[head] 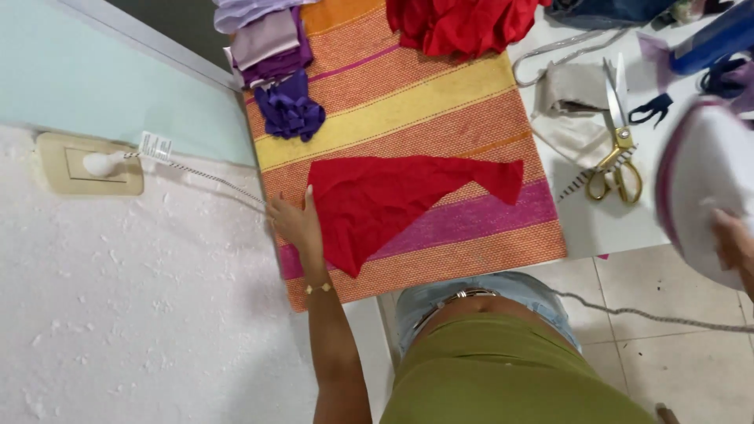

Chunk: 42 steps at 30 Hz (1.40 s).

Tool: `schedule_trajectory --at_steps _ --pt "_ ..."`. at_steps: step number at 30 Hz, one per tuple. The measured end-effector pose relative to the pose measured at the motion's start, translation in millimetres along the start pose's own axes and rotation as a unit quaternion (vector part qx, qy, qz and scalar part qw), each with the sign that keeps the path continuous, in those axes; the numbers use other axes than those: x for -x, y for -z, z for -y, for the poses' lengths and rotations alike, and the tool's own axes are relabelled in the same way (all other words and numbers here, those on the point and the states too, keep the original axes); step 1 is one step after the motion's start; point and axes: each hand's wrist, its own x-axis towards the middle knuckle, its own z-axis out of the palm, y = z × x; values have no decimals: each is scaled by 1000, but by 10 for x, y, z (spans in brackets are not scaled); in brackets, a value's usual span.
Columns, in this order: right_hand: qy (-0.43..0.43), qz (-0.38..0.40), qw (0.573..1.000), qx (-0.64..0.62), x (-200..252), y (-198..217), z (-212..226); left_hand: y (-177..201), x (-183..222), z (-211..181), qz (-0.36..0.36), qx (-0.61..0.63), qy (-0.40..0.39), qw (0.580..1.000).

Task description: The person is ironing various pieces of lilac and red fabric on an ironing board and occasionally using scissors to trim them.

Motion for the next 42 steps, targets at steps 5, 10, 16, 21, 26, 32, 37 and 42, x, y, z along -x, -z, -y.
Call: schedule_trajectory --at_steps 5,10,16,21,26,32,37,42 --pt "57 232 920 311 -21 -1434 1816 -77 -334 -171 87 -33 46 995" --pt "158 368 845 355 -462 -2354 2131 -560 -385 239 119 25 -133 984" --pt "156 438 753 466 -185 -2890 2775 -378 -408 149 141 162 -65 975" --pt "198 358 829 382 -254 -3401 3039 -393 -417 263 129 190 -59 971" --pt "300 396 779 383 -118 -3943 3131 -370 -411 262 97 266 -37 958" --pt "316 379 785 374 -288 -4476 3408 -58 -174 470 68 294 22 953" --pt "285 332 818 373 -304 -4673 3673 788 92 435 331 196 48 922" --pt "307 399 775 383 -166 -4724 3688 66 282 1118 345 395 40 851"
